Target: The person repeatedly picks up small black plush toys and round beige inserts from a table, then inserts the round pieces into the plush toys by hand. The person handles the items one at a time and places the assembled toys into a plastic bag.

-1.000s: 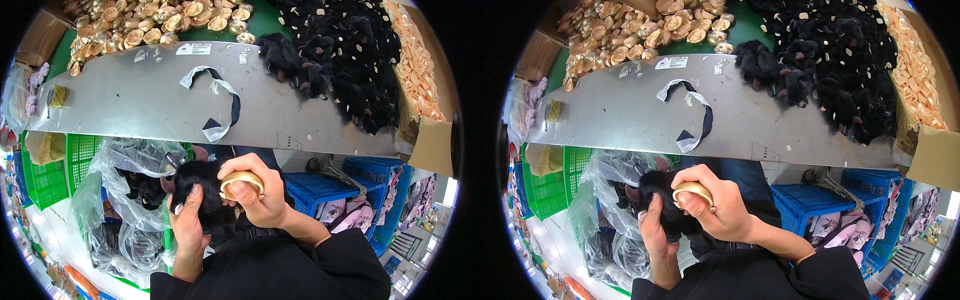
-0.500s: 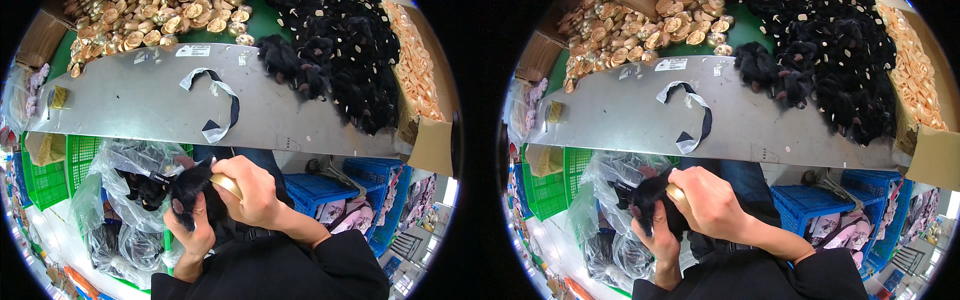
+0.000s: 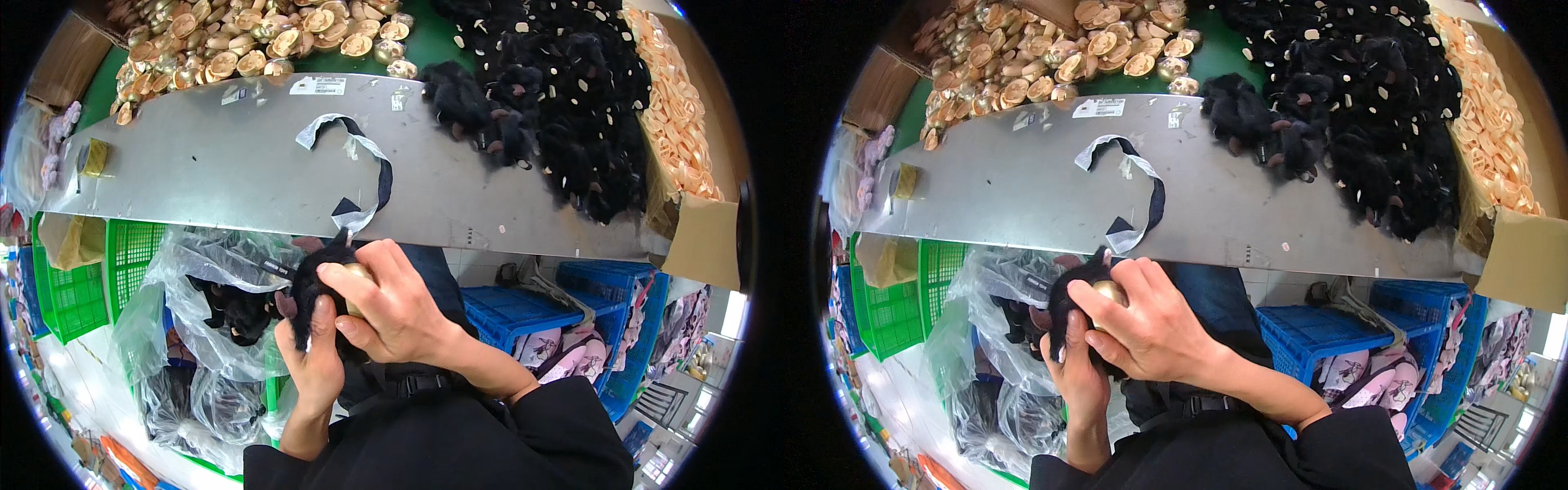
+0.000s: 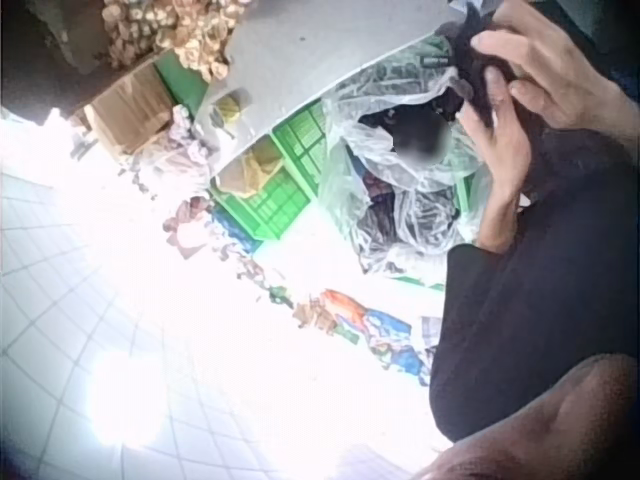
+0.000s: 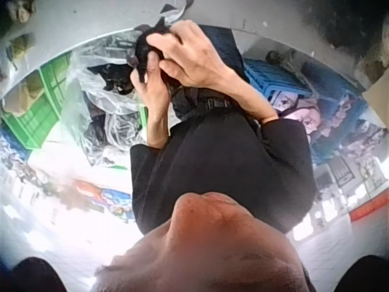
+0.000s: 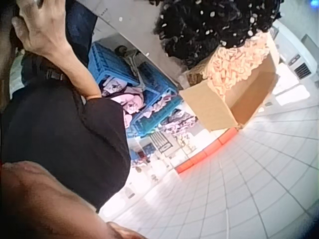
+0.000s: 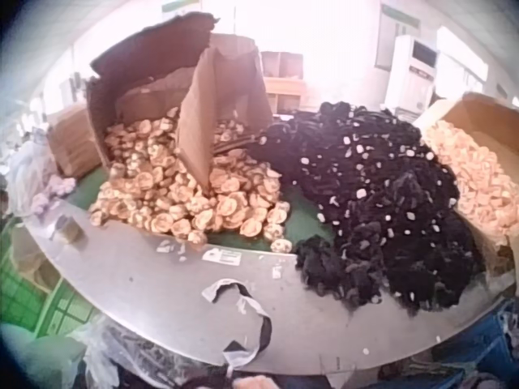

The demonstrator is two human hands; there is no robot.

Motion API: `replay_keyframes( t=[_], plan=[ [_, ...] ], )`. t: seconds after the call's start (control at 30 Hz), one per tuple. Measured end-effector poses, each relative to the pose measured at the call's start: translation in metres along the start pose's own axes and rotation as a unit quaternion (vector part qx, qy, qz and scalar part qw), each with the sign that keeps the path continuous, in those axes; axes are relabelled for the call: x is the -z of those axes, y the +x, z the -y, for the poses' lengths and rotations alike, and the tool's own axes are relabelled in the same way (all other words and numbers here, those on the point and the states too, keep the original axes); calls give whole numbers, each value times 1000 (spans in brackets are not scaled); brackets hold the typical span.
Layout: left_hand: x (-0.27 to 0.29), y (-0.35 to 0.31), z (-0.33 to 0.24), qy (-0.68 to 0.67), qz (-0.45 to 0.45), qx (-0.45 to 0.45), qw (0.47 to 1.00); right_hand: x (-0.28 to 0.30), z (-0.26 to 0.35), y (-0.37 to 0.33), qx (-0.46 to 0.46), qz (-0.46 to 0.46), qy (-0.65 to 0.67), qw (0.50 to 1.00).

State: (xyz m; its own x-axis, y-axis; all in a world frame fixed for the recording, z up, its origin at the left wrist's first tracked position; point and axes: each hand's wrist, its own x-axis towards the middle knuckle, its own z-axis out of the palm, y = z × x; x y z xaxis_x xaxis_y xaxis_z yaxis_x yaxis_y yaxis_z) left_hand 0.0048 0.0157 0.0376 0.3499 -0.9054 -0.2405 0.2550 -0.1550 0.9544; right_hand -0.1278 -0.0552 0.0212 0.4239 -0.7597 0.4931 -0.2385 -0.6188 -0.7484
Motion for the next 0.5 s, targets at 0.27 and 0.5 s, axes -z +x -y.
replay_keyframes(
  t=[0.27,0.5],
  plan=[
    [2,-2,-4,-99,30,78,992,12,-12,0,9,-30,80,996],
    [11,0,0,-73,54,53,995,18,0,-1,-81,-57,220,970]
  ],
)
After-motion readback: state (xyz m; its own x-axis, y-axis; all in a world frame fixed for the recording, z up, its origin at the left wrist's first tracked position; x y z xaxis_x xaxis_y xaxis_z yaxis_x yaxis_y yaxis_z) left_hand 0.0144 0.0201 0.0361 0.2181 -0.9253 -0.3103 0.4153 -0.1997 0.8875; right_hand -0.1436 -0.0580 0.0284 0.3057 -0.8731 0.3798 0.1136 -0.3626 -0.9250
